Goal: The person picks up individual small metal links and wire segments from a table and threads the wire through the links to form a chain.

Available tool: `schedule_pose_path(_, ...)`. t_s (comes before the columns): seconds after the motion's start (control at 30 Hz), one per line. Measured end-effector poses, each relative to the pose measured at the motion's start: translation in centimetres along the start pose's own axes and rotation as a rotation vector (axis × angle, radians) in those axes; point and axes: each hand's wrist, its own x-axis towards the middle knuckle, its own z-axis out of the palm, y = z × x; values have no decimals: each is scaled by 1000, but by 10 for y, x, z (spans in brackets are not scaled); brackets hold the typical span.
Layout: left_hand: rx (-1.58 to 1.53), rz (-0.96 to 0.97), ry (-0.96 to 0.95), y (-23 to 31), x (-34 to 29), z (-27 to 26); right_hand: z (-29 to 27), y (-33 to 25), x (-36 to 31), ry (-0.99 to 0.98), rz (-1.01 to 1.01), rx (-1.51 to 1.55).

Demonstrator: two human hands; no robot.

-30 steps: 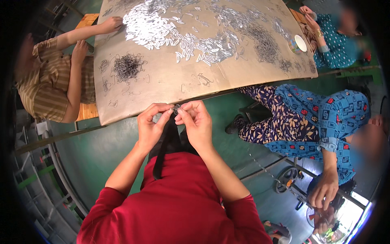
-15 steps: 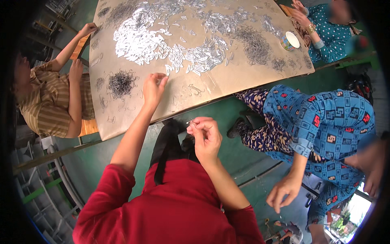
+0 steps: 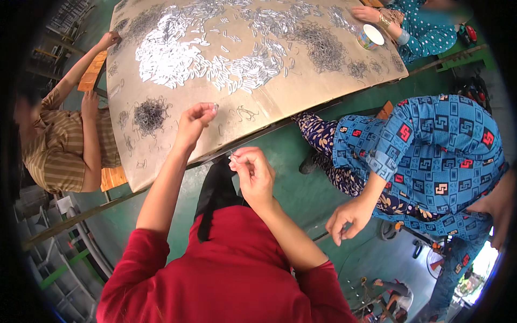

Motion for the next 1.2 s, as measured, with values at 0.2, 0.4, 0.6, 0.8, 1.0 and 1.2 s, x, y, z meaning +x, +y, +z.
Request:
schedule_pose_path(0.2, -300, -21, -138, 46, -88, -1, 10, 4, -6, -30, 27, -26)
schedule_pose_path(0.4, -155, 74, -50, 46, -124, -9, 20, 10, -15, -106, -1, -75)
schedule_pose_path(0.6, 10, 312, 155, 27, -145, -19, 26, 18, -21, -147, 29, -256)
schedule_pose_path(0.8, 50, 324, 259, -23, -155, -25, 84, 39, 39, -570, -2, -460)
schedule_pose_path(1.0, 45, 333, 269, -42, -152, -29, 194, 97, 63, -1009, -118, -780)
schedule_pose_path(1.2, 35, 353, 333, -44, -155, -38, 222, 129, 58, -1117, -209, -1122)
